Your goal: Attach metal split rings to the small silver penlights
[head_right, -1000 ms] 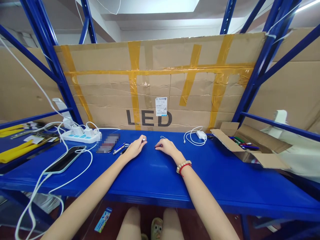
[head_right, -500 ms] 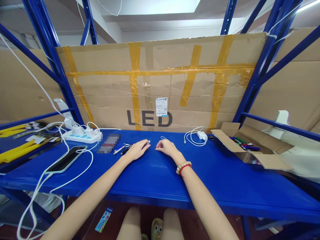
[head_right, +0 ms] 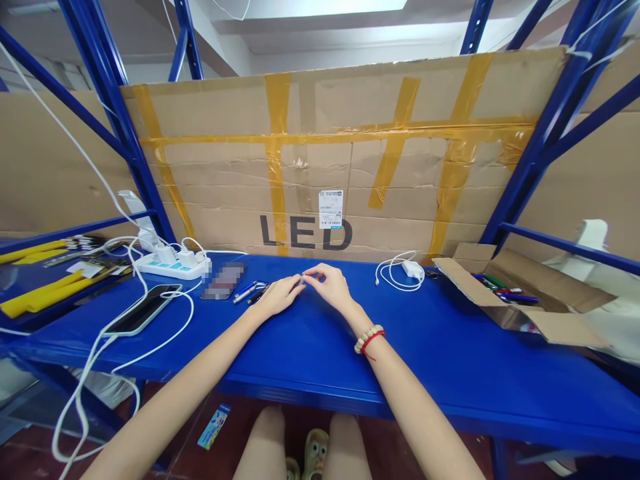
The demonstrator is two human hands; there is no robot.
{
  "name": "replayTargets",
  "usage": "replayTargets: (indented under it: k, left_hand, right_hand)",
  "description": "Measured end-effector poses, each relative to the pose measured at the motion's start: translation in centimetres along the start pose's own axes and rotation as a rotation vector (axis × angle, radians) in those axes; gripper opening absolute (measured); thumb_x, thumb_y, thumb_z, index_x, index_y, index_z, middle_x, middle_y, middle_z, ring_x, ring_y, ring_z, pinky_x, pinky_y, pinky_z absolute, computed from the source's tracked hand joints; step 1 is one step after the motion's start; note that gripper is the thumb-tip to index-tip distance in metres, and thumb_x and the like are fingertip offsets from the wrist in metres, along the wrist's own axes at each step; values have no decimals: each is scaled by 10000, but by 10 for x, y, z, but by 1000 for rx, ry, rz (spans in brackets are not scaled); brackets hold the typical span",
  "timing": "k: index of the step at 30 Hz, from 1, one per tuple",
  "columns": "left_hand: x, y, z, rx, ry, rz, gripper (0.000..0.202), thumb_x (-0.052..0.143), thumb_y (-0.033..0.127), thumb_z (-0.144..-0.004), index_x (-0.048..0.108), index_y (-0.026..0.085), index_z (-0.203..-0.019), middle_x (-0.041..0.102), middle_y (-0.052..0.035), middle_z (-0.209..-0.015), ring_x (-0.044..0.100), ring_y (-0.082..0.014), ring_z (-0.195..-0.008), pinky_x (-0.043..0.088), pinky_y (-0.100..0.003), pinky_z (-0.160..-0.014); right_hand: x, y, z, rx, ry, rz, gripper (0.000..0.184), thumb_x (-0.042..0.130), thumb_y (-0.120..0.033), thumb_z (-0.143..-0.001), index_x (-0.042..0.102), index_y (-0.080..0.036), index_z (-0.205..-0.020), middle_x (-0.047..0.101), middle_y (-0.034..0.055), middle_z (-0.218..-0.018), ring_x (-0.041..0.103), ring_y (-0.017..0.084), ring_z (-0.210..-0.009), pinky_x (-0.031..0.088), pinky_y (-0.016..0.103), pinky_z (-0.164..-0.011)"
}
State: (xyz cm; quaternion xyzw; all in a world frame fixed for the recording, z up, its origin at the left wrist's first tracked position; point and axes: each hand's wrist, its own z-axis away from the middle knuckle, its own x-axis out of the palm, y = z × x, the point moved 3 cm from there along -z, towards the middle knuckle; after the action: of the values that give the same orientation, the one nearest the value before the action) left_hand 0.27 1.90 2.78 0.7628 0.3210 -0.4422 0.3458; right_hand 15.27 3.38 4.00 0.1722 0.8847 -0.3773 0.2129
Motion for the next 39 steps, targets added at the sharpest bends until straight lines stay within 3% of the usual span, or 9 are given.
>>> replayTargets:
  k: [14,18,23,31,39]
  left_hand:
    - [0,-3,1,-32,-12,37,271,283,348,-938,503,209,-1010,625,-37,-865,607,-185,-837,448,-278,-753]
    - [-1,-3,1,-51,-8,59,338,289,286,-932,362,260,-1261,625,-24,-895,606,-185,-883,454,-281,-759]
    - [-4,2,2,-22,-11,51,307,284,251,-928,425,271,-1200,612,-25,-949,590,-169,-921,446,-264,-793]
    - [-1,4,2,-20,-21,48,289,310,273,-925,427,242,-1187,608,-30,-890,593,-177,-877,447,-286,-803]
    - [1,4,1,-11,-11,29,314,294,277,-925,431,261,-1208,613,-25,-857,596,-183,-859,449,-287,-793]
  right_hand:
    - [3,3,3,2,-101,129,287,543,-440,-815,701,-214,-894,672,46,-932,600,131,-730,473,246,-675]
    - [-8,7,0,76,-1,124,312,511,-420,-827,663,-225,-1017,675,39,-955,595,128,-703,471,249,-668]
    - [-24,20,-1,196,86,202,312,447,-411,-852,655,-227,-994,676,26,-941,588,129,-676,450,250,-616]
    - [-27,19,3,183,36,381,284,427,-384,-869,665,-256,-959,675,4,-964,598,134,-742,424,243,-645]
    - [-21,14,4,144,-118,557,246,442,-310,-861,668,-250,-941,671,9,-957,592,129,-737,373,223,-583]
